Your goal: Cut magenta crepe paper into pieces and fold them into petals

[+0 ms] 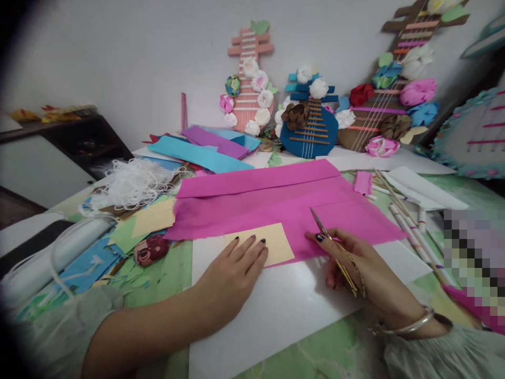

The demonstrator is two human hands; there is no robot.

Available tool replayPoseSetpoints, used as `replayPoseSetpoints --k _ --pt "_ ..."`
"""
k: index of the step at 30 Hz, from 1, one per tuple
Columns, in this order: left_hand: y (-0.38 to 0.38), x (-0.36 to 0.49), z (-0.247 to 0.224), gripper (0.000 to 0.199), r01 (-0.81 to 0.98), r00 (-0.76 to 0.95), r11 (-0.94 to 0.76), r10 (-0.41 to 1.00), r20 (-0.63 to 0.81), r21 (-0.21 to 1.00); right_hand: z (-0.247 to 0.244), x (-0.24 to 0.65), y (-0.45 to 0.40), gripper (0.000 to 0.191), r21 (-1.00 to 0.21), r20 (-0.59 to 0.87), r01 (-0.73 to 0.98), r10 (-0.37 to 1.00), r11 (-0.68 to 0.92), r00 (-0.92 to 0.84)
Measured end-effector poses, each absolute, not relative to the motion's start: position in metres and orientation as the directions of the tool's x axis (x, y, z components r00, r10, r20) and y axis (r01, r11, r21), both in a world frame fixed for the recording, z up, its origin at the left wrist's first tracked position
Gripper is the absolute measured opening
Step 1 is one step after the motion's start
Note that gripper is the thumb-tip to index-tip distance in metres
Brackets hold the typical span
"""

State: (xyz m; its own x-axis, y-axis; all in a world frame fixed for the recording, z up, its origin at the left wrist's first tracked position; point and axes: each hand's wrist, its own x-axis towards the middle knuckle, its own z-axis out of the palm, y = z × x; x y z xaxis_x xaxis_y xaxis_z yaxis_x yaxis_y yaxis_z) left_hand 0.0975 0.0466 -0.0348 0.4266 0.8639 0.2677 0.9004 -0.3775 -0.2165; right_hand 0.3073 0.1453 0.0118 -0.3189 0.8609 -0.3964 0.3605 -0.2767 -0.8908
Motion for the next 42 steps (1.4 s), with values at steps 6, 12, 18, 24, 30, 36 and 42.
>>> replayPoseSetpoints --k 6,12,18,24,30,36,42 --pt "0.0461 0.0975 -0.0333 0.042 0.897 0.431 -0.379 0.863 0.264 -0.227 0.0105 0.3074 0.1463 0.054 -0.894 -0.394 0.349 0.863 -0.280 -0.316" --pt "0.0455 0.0965 -0.0320 0.043 0.893 0.443 -0.403 0.867 0.228 -0.202 0.0102 0.3075 0.1461 0.054 -0.893 -0.395 0.354 0.861 -0.278 -0.320" --pt "0.0462 0.0962 -0.0331 0.044 0.906 0.418 -0.385 0.880 0.226 -0.177 0.0106 0.3080 0.1460 0.056 -0.895 -0.387 0.357 0.864 -0.268 -0.321" --pt "0.0466 0.0957 -0.0327 0.044 0.910 0.411 -0.377 0.879 0.244 -0.174 0.0086 0.3087 0.1478 0.059 -0.896 -0.379 0.365 0.863 -0.252 -0.335" --pt "0.0466 0.0959 -0.0345 0.041 0.903 0.426 -0.387 0.867 0.259 -0.188 0.0085 0.3075 0.1485 0.063 -0.887 -0.393 0.375 0.865 -0.268 -0.312" --pt "0.0452 0.0954 -0.0315 0.039 0.881 0.472 -0.441 0.844 0.253 -0.174 0.0113 0.3072 0.1474 0.058 -0.886 -0.405 0.367 0.859 -0.284 -0.314" --pt "0.0456 0.0946 -0.0277 0.038 0.854 0.521 -0.500 0.812 0.264 -0.146 0.0108 0.3083 0.1467 0.055 -0.884 -0.407 0.374 0.856 -0.281 -0.319"
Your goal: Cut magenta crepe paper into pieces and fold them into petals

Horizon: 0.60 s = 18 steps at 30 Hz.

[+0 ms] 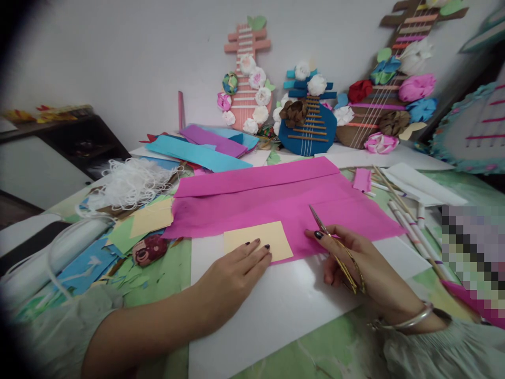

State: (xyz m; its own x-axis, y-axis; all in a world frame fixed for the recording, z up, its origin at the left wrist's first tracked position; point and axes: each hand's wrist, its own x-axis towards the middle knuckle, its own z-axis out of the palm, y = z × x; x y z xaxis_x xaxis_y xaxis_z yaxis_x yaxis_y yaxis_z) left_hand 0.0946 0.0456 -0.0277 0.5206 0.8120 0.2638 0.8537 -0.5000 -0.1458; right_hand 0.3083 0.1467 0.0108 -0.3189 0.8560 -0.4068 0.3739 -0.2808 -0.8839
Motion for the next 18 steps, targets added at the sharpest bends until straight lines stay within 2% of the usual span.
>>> replayPoseSetpoints --k 13,18 --pt "0.0476 0.0948 -0.0303 0.038 0.858 0.513 -0.482 0.788 0.341 -0.178 0.0109 0.3094 0.1462 0.059 -0.879 -0.404 0.392 0.860 -0.271 -0.312" --pt "0.0464 0.0971 -0.0345 0.036 0.908 0.418 -0.395 0.846 0.330 -0.138 0.0116 0.3071 0.1464 0.064 -0.878 -0.415 0.386 0.854 -0.285 -0.314"
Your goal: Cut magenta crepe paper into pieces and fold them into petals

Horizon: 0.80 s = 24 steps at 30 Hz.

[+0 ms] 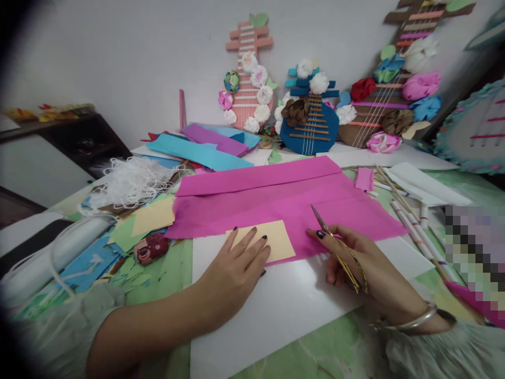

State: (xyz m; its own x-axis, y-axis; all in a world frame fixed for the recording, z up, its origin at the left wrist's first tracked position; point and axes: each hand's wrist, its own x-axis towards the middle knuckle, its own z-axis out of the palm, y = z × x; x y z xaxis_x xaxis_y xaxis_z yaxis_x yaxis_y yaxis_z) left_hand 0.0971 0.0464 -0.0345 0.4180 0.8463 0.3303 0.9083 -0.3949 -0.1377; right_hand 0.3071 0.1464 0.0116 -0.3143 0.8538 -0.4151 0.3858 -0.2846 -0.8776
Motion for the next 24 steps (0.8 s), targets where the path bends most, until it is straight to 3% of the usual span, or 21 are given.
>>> replayPoseSetpoints --k 5,10,24 --pt "0.051 0.094 -0.031 0.043 0.960 0.265 -0.280 0.923 0.278 0.015 0.009 0.308 0.148 0.053 -0.896 -0.392 0.354 0.853 -0.269 -0.343" --pt "0.057 0.086 -0.027 0.047 0.950 0.244 -0.283 0.936 0.254 0.132 0.006 0.311 0.149 0.055 -0.911 -0.360 0.333 0.861 -0.242 -0.359" --pt "0.063 0.077 -0.027 0.034 0.907 0.312 -0.388 0.881 0.357 0.165 0.009 0.307 0.148 0.056 -0.904 -0.368 0.346 0.870 -0.252 -0.327"
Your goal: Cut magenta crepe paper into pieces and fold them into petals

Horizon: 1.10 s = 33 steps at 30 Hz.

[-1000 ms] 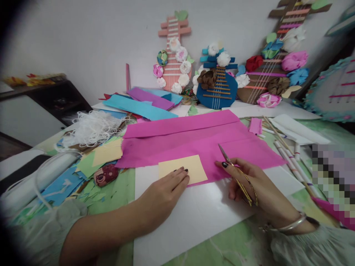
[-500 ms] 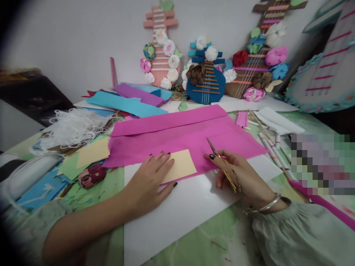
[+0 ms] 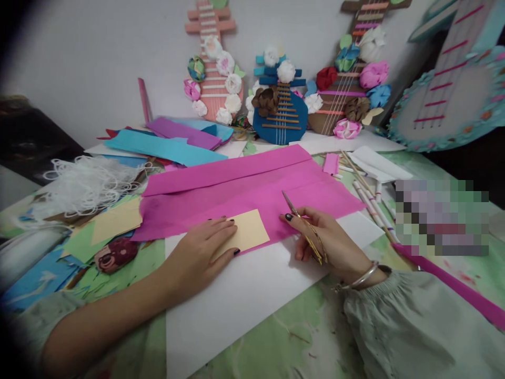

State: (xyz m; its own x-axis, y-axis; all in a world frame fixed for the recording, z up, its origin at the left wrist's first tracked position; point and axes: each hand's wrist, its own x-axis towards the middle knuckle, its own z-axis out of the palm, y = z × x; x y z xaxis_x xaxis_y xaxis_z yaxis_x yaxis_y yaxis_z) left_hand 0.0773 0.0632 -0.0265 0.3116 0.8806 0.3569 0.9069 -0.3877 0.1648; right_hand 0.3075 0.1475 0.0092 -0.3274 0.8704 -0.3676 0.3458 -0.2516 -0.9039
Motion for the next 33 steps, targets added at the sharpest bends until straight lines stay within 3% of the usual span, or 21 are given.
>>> replayPoseSetpoints --k 17,20,25,33 --pt "0.0694 0.0734 -0.0227 0.019 0.850 0.423 -0.512 0.804 0.419 0.123 0.0094 0.3086 0.1480 0.056 -0.917 -0.367 0.293 0.862 -0.271 -0.351" --pt "0.0700 0.0728 -0.0255 0.019 0.848 0.429 -0.519 0.789 0.440 0.105 0.0094 0.3084 0.1462 0.050 -0.937 -0.314 0.265 0.883 -0.229 -0.349" --pt "0.0697 0.0719 -0.0296 0.026 0.855 0.414 -0.507 0.792 0.448 0.106 0.0052 0.3070 0.1410 0.041 -0.959 -0.260 0.225 0.839 -0.169 -0.478" --pt "0.0645 0.0714 -0.0219 0.054 0.853 0.358 -0.446 0.879 0.315 0.273 0.0031 0.3086 0.1411 0.039 -0.955 -0.293 0.204 0.766 -0.213 -0.571"
